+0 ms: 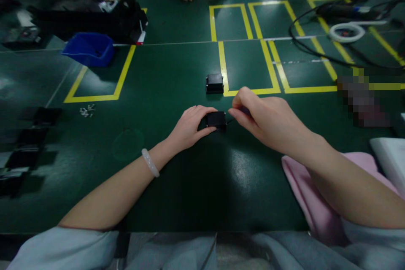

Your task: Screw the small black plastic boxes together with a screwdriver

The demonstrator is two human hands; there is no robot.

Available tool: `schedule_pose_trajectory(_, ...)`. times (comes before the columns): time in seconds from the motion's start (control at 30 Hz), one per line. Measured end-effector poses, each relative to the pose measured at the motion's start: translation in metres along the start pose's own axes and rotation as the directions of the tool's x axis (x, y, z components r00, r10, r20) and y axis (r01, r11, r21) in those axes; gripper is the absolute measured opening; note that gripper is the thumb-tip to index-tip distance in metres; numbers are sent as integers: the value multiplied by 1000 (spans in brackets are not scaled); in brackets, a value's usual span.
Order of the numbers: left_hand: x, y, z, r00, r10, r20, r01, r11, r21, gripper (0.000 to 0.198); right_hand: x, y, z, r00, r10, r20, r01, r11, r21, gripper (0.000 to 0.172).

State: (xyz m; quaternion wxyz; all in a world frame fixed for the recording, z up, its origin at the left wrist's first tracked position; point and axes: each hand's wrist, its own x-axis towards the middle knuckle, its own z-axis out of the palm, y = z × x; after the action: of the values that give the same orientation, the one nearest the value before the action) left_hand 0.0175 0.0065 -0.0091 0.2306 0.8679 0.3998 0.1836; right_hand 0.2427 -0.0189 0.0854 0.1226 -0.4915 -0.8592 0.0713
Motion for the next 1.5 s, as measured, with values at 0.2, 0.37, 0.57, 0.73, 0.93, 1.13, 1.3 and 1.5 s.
schedule_pose_trajectory(0.2, 0, -1, 1, 1000, 18, -12, -18, 1000, 4, 38, -2, 4, 2, 999, -27, -42, 29, 998, 53, 17)
schedule_pose_trajectory(0.37, 0, 1, -1, 1000, 0, -2, 0, 1000, -4, 37, -1, 2, 0, 999, -28, -17, 29, 999, 17, 21)
schedule_pose_trajectory(0.57, 0, 1, 0, 1000, 5, -5, -6, 1000, -12, 37, -2, 1, 1, 999, -33, -31, 33, 999, -9, 28)
schedule_pose_trajectory(0.73, 0, 1, -1, 1000, -1, -1, 1, 1000, -18, 37, -2, 1, 1, 999, -42, -27, 43, 999, 10, 28)
schedule_pose_trajectory(0.93, 1, 2, -1, 1000, -1, 0, 1, 1000, -26, 35, -3, 2, 1, 996, -79, -40, 81, 995, 58, 30)
schedule_pose_trajectory(1.13, 1, 1, 0, 1000, 1, -1, -1, 1000, -23, 36, -3, 2, 1, 996, -82, -46, 86, 992, 92, 28)
schedule_pose_trajectory(1.3, 1, 1, 1, 1000, 16, -11, -16, 1000, -27, 36, -3, 2, 1, 996, -76, -43, 79, 992, 96, 26)
schedule_pose_trajectory(1.5, 0, 1, 0, 1000, 19, -14, -19, 1000, -19, 36, -3, 3, 5, 998, -29, -63, 34, 995, 93, 16)
